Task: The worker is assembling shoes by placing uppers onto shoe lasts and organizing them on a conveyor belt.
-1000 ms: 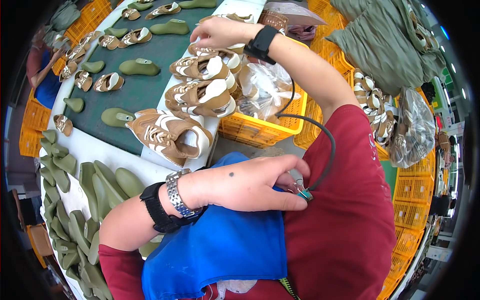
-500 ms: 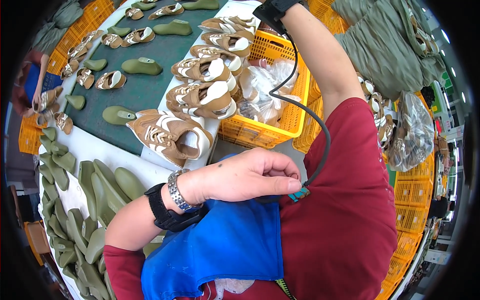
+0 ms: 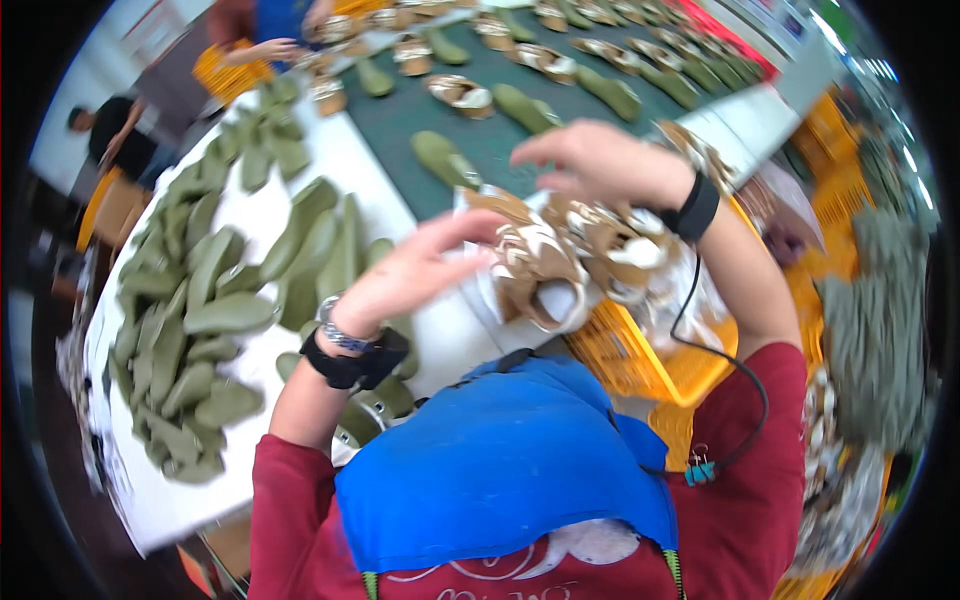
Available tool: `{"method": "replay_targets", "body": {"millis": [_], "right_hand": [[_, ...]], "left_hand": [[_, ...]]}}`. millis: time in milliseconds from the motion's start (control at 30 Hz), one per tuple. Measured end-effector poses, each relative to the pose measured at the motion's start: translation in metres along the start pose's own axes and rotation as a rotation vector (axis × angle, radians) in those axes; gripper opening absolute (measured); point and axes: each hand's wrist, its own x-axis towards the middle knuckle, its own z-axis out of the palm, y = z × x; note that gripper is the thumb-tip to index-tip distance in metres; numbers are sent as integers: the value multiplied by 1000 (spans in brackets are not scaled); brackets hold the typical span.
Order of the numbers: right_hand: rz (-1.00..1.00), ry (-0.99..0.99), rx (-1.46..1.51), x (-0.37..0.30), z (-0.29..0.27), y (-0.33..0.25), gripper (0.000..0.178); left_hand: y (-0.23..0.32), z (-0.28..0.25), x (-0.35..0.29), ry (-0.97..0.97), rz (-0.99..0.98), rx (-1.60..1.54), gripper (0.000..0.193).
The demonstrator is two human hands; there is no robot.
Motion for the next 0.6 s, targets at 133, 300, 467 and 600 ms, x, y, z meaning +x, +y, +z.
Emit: {"method": "replay_targets", "body": {"millis": [133,300,467,600], "right_hand": [[-184,-313,59,79,50,-37,43],[-256,-466,11,193,151,-65,39],[-515,-528,191,181,258,-114,26],[-498,-612,-139,164,244,-145,31]], "left_hand": [[-91,-102,-152,838,-297,331,36],[-190,-87,-406,1343,-962,766,36],[-238,13,-433,1277,-1636,758,59],[-266,23,-434,1546,-2010,692,59]]}}
